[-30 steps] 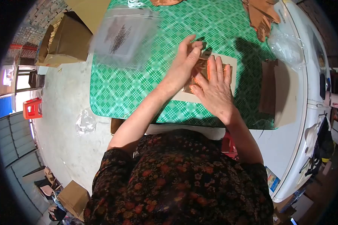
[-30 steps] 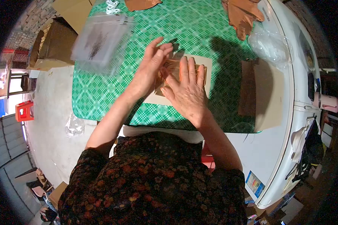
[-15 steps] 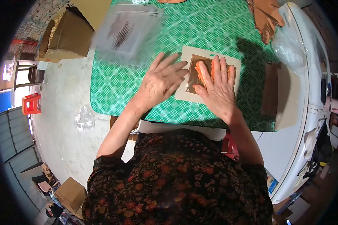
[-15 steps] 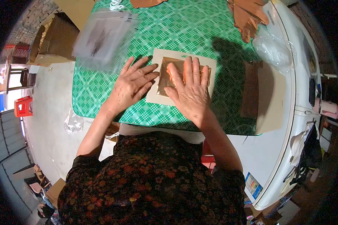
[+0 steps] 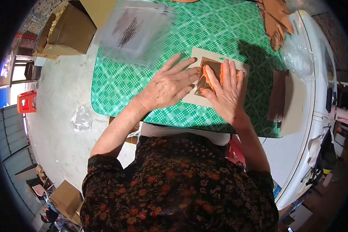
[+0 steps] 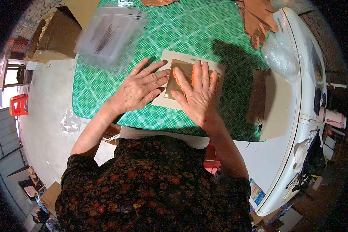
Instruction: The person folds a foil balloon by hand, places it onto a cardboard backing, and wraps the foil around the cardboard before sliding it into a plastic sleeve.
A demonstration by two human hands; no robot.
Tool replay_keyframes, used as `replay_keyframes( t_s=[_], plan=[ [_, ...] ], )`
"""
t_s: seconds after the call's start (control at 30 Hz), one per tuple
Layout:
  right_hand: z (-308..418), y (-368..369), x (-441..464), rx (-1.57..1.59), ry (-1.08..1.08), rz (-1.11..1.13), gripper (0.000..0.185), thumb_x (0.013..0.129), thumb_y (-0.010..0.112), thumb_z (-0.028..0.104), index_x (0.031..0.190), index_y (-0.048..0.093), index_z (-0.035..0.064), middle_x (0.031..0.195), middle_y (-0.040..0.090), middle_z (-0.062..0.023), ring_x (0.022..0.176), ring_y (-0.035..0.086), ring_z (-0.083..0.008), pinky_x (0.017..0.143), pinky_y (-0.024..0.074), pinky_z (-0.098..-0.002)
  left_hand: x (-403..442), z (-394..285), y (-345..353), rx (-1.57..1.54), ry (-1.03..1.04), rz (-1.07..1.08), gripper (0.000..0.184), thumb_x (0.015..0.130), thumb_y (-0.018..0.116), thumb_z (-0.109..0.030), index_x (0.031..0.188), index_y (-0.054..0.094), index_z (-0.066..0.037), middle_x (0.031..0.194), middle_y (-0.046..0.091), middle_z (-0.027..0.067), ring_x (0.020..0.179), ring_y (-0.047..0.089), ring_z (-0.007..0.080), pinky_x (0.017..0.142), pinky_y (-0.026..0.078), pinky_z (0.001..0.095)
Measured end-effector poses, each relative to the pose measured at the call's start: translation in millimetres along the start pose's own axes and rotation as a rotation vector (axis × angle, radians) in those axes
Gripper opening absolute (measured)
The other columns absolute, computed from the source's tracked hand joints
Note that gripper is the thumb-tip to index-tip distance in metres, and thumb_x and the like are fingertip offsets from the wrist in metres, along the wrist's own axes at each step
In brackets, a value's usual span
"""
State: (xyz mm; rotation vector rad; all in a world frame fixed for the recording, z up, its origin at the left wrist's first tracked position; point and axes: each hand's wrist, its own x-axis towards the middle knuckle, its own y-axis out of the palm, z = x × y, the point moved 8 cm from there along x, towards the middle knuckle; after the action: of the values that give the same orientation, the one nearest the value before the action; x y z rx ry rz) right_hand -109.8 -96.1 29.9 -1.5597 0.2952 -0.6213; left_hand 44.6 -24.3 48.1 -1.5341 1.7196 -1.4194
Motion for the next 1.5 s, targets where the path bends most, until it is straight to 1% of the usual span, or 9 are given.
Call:
replay_keyframes(
  t_s=[0.23,0.43,0.53,0.73,0.93,1.13,1.23,1.33,1.5],
  plan=[
    [3,-4,1,-0.018,-0.044,-0.019,0.067,0.099,0.068,0.05,0.158,0.054,0.024,0.166,0.041,-0.0137,0.148,0.033,-0.0484,0.119,0.0254,-0.0656,3,-2,-1,-0.035,0.068,0.065,0.046,0.104,0.063,-0.029,0.146,0.066,-0.009,0.159,0.058,0.0073,0.16,0.036,0.0276,0.135,0.016,0.0568],
    [5,-5,-1,-0.02,-0.063,-0.001,0.065,0.098,0.07,0.048,0.156,0.058,0.0224,0.166,0.045,-0.007,0.148,0.033,-0.0492,0.118,0.0252,-0.0681,1,-3,1,0.023,0.087,0.107,0.053,0.103,0.063,-0.03,0.153,0.061,-0.011,0.162,0.054,0.0058,0.161,0.033,0.0275,0.136,0.015,0.0571],
    [5,-7,-1,-0.024,-0.068,-0.013,0.065,0.097,0.071,0.048,0.155,0.058,0.022,0.165,0.047,-0.0058,0.148,0.034,-0.0489,0.117,0.0259,-0.0677,0,-5,4,0.029,0.097,0.113,0.056,0.102,0.064,-0.029,0.155,0.058,-0.011,0.163,0.053,0.0058,0.161,0.033,0.0278,0.136,0.016,0.0575],
    [6,-9,-1,0.004,-0.083,-0.026,0.062,0.096,0.072,0.046,0.152,0.061,0.0229,0.165,0.047,-0.005,0.147,0.037,-0.0483,0.115,0.0275,-0.0674,-3,-13,3,0.029,0.159,0.119,0.061,0.098,0.068,-0.026,0.152,0.057,-0.002,0.163,0.051,0.0126,0.158,0.039,0.0309,0.134,0.024,0.0528],
    [6,-8,-3,0.001,-0.082,-0.031,0.055,0.098,0.07,0.046,0.146,0.064,0.0218,0.165,0.047,-0.004,0.146,0.037,-0.048,0.117,0.0257,-0.0682,-2,-17,6,-0.059,0.169,0.048,0.056,0.089,0.074,-0.012,0.142,0.062,0.004,0.15,0.06,0.0177,0.151,0.047,0.0313,0.128,0.04,0.0487],
    [5,-7,-3,0.0,-0.094,-0.01,0.058,0.099,0.069,0.048,0.15,0.061,0.0229,0.166,0.046,-0.0041,0.147,0.036,-0.0481,0.119,0.0241,-0.0684,-3,-13,13,-0.154,0.113,0.061,0.058,0.092,0.071,-0.015,0.146,0.059,0.003,0.157,0.054,0.0182,0.15,0.05,0.035,0.123,0.046,0.0481],
    [6,-8,-4,0.01,-0.1,-0.012,0.061,0.098,0.069,0.049,0.153,0.06,0.0236,0.166,0.046,-0.0038,0.147,0.036,-0.0478,0.119,0.0238,-0.0683,-6,-12,14,-0.167,0.127,0.05,0.06,0.092,0.071,-0.016,0.148,0.058,0.003,0.154,0.057,0.0182,0.145,0.055,0.0365,0.123,0.046,0.046],
    [6,-8,-3,0.022,-0.099,-0.004,0.062,0.099,0.069,0.05,0.154,0.059,0.0242,0.167,0.045,-0.0036,0.148,0.035,-0.0476,0.119,0.0236,-0.0684,-4,-12,13,-0.19,0.129,-0.007,0.053,0.092,0.073,-0.016,0.14,0.064,0.004,0.147,0.062,0.0186,0.142,0.058,0.0371,0.123,0.046,0.0486],
    [6,-7,-5,0.047,-0.092,0.002,0.062,0.099,0.068,0.051,0.154,0.059,0.0238,0.168,0.044,-0.0038,0.151,0.033,-0.0488,0.121,0.0215,-0.07,7,-13,1,-0.234,0.219,-0.046,0.027,0.091,0.076,-0.017,0.114,0.078,-0.002,0.126,0.074,0.0138,0.127,0.068,0.0333,0.121,0.047,0.0501]
  ],
)
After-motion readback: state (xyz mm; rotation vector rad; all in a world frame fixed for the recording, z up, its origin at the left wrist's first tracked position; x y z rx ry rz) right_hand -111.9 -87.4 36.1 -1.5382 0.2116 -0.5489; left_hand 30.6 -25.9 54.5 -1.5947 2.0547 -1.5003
